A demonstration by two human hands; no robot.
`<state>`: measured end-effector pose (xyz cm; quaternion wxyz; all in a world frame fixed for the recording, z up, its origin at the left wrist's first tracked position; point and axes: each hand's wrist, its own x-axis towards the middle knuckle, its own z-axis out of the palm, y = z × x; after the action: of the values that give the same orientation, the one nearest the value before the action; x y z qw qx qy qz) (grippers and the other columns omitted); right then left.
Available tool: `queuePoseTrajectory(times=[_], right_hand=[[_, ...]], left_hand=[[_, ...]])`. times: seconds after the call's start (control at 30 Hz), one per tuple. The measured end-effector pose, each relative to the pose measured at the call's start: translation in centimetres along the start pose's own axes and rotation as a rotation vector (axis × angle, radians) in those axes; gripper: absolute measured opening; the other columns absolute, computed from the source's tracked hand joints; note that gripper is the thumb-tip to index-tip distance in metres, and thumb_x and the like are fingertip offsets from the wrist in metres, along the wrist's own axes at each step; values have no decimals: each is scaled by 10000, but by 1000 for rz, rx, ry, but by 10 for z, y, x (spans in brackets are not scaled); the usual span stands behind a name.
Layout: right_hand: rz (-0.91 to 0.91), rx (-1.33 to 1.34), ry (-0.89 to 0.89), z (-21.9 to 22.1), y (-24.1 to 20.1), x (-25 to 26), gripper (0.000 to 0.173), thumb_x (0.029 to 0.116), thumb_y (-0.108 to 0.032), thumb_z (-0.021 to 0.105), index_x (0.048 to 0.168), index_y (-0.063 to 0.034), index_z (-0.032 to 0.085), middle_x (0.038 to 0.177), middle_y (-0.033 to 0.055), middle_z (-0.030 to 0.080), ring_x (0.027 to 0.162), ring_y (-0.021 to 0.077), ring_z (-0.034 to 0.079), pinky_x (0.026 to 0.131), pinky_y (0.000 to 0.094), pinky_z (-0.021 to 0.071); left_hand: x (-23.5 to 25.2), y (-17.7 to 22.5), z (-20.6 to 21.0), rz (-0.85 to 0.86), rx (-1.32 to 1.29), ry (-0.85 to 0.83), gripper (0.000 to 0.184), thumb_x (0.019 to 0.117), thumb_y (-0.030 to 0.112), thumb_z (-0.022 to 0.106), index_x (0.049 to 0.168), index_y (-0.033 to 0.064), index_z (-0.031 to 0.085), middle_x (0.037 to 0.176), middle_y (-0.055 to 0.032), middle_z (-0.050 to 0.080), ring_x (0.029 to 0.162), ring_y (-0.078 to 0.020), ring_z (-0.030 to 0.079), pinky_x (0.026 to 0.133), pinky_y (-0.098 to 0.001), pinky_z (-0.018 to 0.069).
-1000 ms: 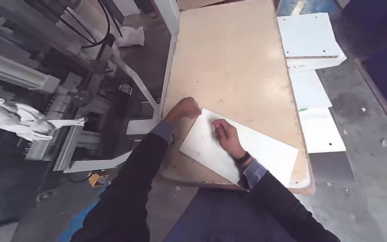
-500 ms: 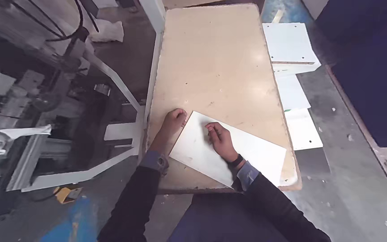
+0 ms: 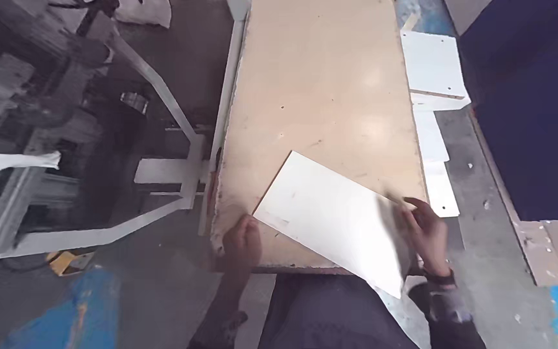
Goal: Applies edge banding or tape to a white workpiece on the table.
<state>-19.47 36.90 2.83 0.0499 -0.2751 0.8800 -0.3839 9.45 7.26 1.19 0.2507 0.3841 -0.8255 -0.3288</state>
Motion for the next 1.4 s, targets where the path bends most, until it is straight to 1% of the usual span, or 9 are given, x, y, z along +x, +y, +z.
queuePoseTrajectory(times=[0.13, 0.33, 0.53, 0.87, 1.07, 1.13, 1.23, 1.33, 1.4], right_hand=[[177, -477, -54, -26, 22, -34, 699, 909, -613, 640, 1315, -45, 654, 818, 187, 699, 647, 376, 652, 594, 637, 511], [98, -564, -79, -2, -6, -24, 566, 956, -547, 623, 836, 4, 669, 711, 172, 616, 621, 373, 614, 543, 608, 467], [60, -372, -24, 18, -14, -24, 692, 890, -450, 749, 1339, 38, 552, 745, 148, 639, 589, 289, 602, 567, 547, 507], [163, -539, -210, 17, -36, -39, 646, 933, -567, 656, 1179, 30, 619, 755, 199, 669, 632, 413, 646, 567, 654, 487], [142, -596, -250, 18, -40, -33, 670, 919, -612, 647, 1113, 30, 659, 738, 210, 666, 650, 429, 651, 588, 664, 489], [129, -615, -255, 21, -43, -29, 681, 933, -624, 612, 1135, 24, 654, 775, 217, 680, 689, 438, 667, 607, 670, 498], [83, -537, -144, 34, -57, -31, 537, 972, -481, 641, 1153, 24, 650, 735, 187, 666, 625, 386, 647, 573, 617, 503], [-22, 149, -31, 61, -82, -29, 128, 1018, -162, 576, 1012, -40, 613, 606, -72, 471, 460, 5, 422, 448, 171, 394], [238, 868, -212, 74, -118, -32, 306, 1097, -213, 380, 932, -175, 633, 603, -124, 544, 492, -27, 504, 486, 155, 461]], left_hand=[[-40, 6, 29, 71, 28, -12, 432, 1037, 277, 444, 735, 26, 624, 595, -75, 557, 534, -180, 574, 507, -381, 488], [-33, 3, 23, -56, 108, -68, 361, 1052, 316, 489, 944, 48, 706, 777, -112, 681, 692, -262, 684, 615, -474, 563], [-14, 1, 2, -213, 106, -133, 346, 1023, 374, 572, 1054, 64, 723, 932, -113, 724, 839, -269, 711, 755, -487, 580], [-32, -53, -93, -765, 111, 140, 542, 1104, 431, 405, 938, -18, 658, 754, -165, 598, 716, -321, 598, 708, -583, 487], [-41, -59, -110, -630, 176, 372, 507, 1117, 354, 381, 1058, -94, 612, 791, -246, 605, 709, -391, 610, 674, -607, 493], [-35, -34, -91, -538, 107, 362, 464, 1112, 301, 331, 1202, -92, 562, 870, -232, 628, 762, -356, 644, 707, -567, 548], [-22, 22, -42, -328, -32, 238, 435, 1062, 303, 352, 1116, -48, 602, 952, -181, 641, 869, -305, 648, 764, -528, 540], [-17, 78, 8, 78, -254, 72, 414, 1037, 379, 493, 977, 2, 652, 937, -138, 661, 884, -249, 662, 785, -417, 563], [-23, 111, 29, 277, -371, -95, 497, 1012, 484, 494, 978, 21, 673, 1106, -179, 671, 1076, -306, 650, 944, -448, 525]])
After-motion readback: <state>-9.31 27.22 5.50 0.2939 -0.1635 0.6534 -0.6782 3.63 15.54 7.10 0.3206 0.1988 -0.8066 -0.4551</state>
